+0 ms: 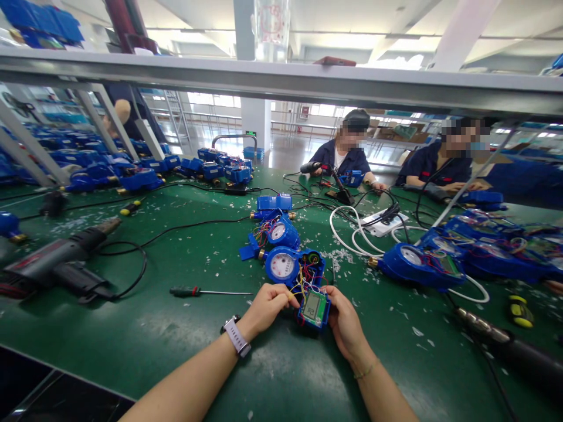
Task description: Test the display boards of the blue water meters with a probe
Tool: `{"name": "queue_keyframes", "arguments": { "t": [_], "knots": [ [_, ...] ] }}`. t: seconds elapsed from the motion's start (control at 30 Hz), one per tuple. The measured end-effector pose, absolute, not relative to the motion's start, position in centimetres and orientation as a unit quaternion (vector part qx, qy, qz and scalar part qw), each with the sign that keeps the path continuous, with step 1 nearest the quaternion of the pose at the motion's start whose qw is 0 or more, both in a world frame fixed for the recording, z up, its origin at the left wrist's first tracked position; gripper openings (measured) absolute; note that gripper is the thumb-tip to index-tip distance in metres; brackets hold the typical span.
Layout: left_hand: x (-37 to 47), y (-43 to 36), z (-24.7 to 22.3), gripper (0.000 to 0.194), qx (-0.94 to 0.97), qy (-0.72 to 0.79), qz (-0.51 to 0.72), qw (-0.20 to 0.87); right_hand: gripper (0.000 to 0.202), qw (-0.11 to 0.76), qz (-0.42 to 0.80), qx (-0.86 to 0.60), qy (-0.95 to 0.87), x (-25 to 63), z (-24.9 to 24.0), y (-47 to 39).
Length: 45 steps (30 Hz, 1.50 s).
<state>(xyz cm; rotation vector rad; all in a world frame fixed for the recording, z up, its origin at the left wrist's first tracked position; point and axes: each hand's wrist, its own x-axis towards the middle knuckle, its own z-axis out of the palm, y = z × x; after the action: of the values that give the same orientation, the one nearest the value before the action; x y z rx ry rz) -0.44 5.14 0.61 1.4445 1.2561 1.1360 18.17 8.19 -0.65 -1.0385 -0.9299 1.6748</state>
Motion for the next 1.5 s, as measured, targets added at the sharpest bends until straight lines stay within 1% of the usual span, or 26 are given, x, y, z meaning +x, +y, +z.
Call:
{"name": "queue_keyframes", "arguments": {
  "t": [0.77,1.0,1.23,1.5],
  "knots": [
    [0.1,5.4,-0.3,0.027,0.570,0.519,0.439,0.461,0.021,0.458,0.681,-0.418,-0.389,18.2,-0.8,8.2],
    [0.3,5.5,-0.4,0.039,0.565,0.529,0.444,0.451,0.023,0.454,0.680,-0.418,-0.396,18.1,-1.1,8.2],
    [0.2,5.4,-0.4,0.029,0.574,0.511,0.452,0.452,0.022,0.454,0.682,-0.415,-0.396,18.2,-1.2,8.3],
    [0.0,5.5,-0.1,0.028,0.575,0.498,0.455,0.462,0.022,0.459,0.685,-0.408,-0.393,18.2,-1.4,8.4]
  ]
}}
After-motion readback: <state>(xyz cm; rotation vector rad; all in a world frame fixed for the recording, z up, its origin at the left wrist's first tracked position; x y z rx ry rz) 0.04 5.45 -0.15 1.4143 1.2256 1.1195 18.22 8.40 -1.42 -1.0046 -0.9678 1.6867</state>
